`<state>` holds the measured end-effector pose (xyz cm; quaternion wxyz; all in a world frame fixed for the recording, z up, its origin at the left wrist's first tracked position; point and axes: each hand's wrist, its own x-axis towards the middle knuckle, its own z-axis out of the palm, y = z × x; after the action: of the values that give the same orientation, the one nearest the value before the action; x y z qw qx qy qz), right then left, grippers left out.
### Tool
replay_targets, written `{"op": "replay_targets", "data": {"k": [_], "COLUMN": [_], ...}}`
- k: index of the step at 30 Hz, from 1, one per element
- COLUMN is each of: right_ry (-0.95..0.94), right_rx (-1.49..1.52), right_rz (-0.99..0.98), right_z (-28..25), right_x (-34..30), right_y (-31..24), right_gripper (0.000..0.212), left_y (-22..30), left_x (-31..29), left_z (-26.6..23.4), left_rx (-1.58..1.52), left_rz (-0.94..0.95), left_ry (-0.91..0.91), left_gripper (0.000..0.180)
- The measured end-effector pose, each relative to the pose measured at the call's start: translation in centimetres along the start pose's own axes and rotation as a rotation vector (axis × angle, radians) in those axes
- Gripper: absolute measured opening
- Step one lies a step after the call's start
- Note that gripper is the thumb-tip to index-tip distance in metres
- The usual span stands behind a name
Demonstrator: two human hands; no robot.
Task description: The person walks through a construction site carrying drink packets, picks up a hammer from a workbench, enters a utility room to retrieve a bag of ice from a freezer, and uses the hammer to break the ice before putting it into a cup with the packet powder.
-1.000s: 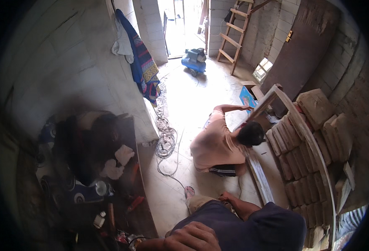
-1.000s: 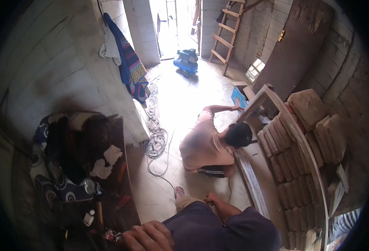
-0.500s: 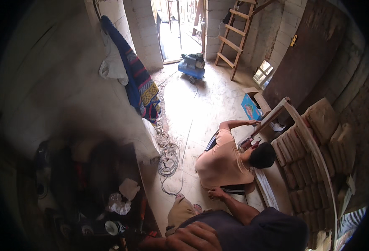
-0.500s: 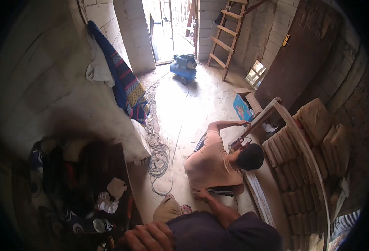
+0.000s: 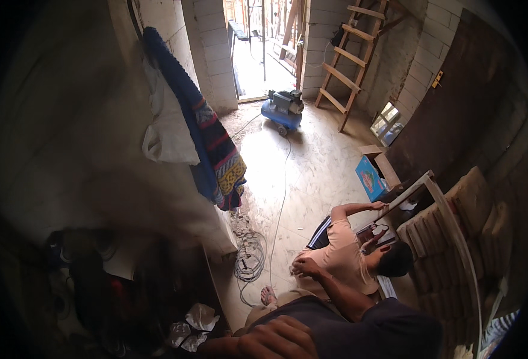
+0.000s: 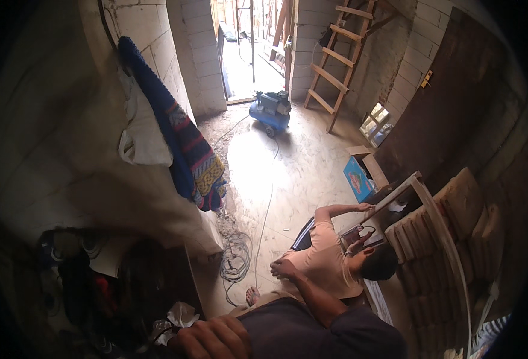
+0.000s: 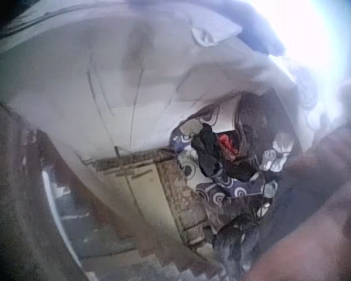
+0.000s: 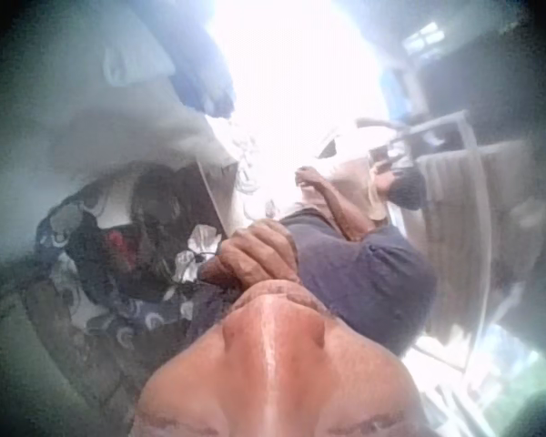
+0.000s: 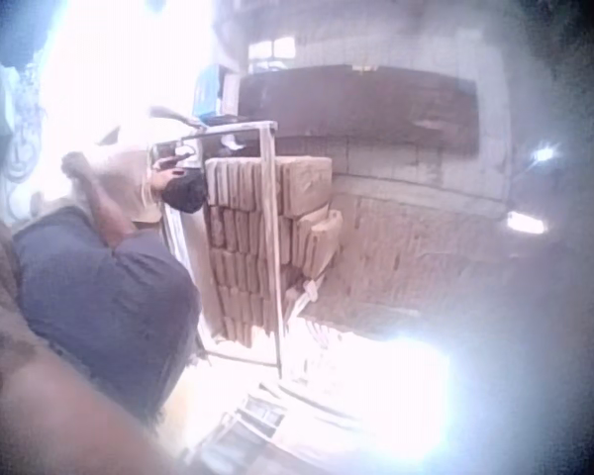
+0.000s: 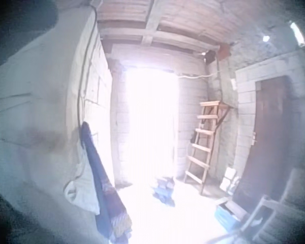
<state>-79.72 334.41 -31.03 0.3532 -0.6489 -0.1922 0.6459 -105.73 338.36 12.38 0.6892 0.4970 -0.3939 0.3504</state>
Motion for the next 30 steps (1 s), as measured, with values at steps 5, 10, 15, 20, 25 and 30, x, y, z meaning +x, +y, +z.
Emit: {"op": "replay_targets", "data": {"k": [5, 10, 15, 20, 25, 30], "right_ry": [0.038, 0.104, 0.030, -0.001, 0.022, 0.067], "right_rx": [0.049, 0.167, 0.228, 0.180, 0.069, 0.024], "right_rz": [-0.071, -0.067, -0.116, -0.112, -0.042, -0.077], "right_z": [2.0, -0.2, -2.1, -8.7, -15.8, -23.6], "right_x": [0.7, 5.6, 12.4, 21.9, 25.9, 31.5], "right_y": [-10.0, -13.9, -20.5, -26.8, -35.8, -43.8], "right_gripper": [0.032, 0.033, 0.025, 0.031, 0.036, 0.036], "left_y": [0.8, -1.4, -4.4, -10.6, -16.2, -21.1], "left_x": [2.1, 3.8, 7.1, 11.1, 17.3, 22.8], "left_z": [-4.8, -12.3, -20.5, -32.2, -42.6, -50.3], "left_rx": [0.031, -0.055, -0.066, -0.077, -0.047, -0.056], "left_rz": [-0.003, -0.009, -0.009, -0.019, -0.018, -0.017], "left_ry": [0.024, 0.033, 0.057, 0.033, 0.021, 0.011], "left_gripper": [0.054, 0.057, 0.060, 0.058, 0.052, 0.046]}}
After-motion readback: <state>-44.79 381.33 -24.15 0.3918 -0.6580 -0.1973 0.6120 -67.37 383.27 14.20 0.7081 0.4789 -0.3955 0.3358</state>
